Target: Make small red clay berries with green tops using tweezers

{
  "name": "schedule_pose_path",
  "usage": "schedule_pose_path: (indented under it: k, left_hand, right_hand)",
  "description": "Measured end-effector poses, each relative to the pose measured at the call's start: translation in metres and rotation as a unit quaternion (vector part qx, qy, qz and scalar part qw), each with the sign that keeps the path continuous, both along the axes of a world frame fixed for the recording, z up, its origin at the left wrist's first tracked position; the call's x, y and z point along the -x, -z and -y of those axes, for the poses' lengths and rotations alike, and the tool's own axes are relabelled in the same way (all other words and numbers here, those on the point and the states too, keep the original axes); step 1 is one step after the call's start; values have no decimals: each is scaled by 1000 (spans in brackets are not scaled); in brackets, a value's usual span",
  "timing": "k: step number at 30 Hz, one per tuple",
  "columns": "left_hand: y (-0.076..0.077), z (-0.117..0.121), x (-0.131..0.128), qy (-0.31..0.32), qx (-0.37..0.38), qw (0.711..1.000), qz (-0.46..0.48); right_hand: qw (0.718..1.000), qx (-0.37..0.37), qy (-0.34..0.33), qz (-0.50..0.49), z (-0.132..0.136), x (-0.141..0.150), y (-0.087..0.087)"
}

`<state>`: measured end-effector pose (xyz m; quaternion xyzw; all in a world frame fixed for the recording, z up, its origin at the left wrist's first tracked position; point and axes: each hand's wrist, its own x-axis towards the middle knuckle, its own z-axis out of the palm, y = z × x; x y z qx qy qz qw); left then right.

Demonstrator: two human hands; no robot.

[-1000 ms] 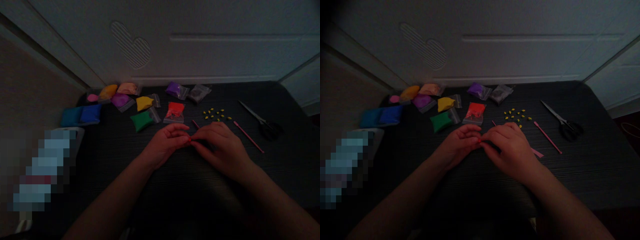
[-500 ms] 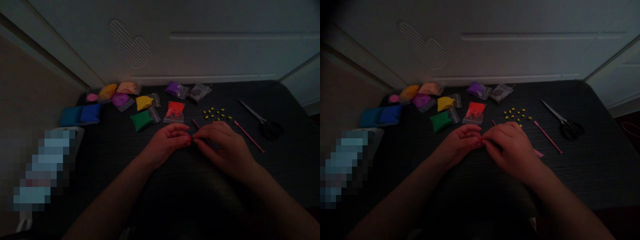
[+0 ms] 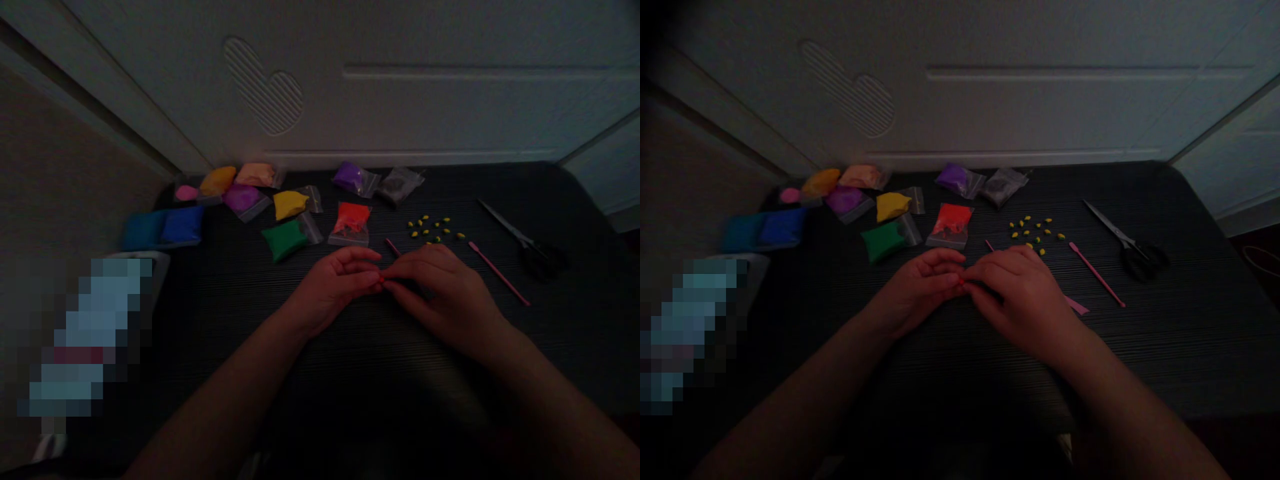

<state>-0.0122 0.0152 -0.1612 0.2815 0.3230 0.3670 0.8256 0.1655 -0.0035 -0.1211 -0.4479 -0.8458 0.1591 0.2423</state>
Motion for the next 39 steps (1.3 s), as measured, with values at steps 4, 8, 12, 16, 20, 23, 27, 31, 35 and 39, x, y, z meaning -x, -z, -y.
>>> schedule_pose_path:
  k: [4,8,12,16,20,23,27,31,35,39]
  left_hand:
    - [0,0,0,-4,3,1000,-2]
    - [0,0,-1,-8,5,1000,-7]
    - [0,-1,-1,-1,5,1000,-5]
    - [0,0,0,3,2,1000,-12]
    - [-1,1,-1,0,-5,1000,-29]
    - [-1,1,-2,0,-8,999,-37]
    - [0,0,-2,0,-17,999,-41]
    - [1,0,-2,3,-16,999,-42]
    - [0,1,-2,4,-13,999,-36]
    - [-2,-2,1,-15,-14,999,-29]
  right_hand:
    - [1000,1,0,-1,0,0,0]
    - [1000,5,-5,2,-1,0,0]
    - [1000,7,-1,2,0,0,1]
    - [1000,8,7,-1,0,0,0]
    - [1000,11,4,4,0,0,0]
    - [1000,7,-1,11,0,0,-1]
    - [1000,9,7,17,0,1,0]
    - [1000,-1,6,5,-1,1,0]
    - [1000,-10,22,-12,-2,-2,-1]
    - [999,-14,49,-5,-4,-6,-1]
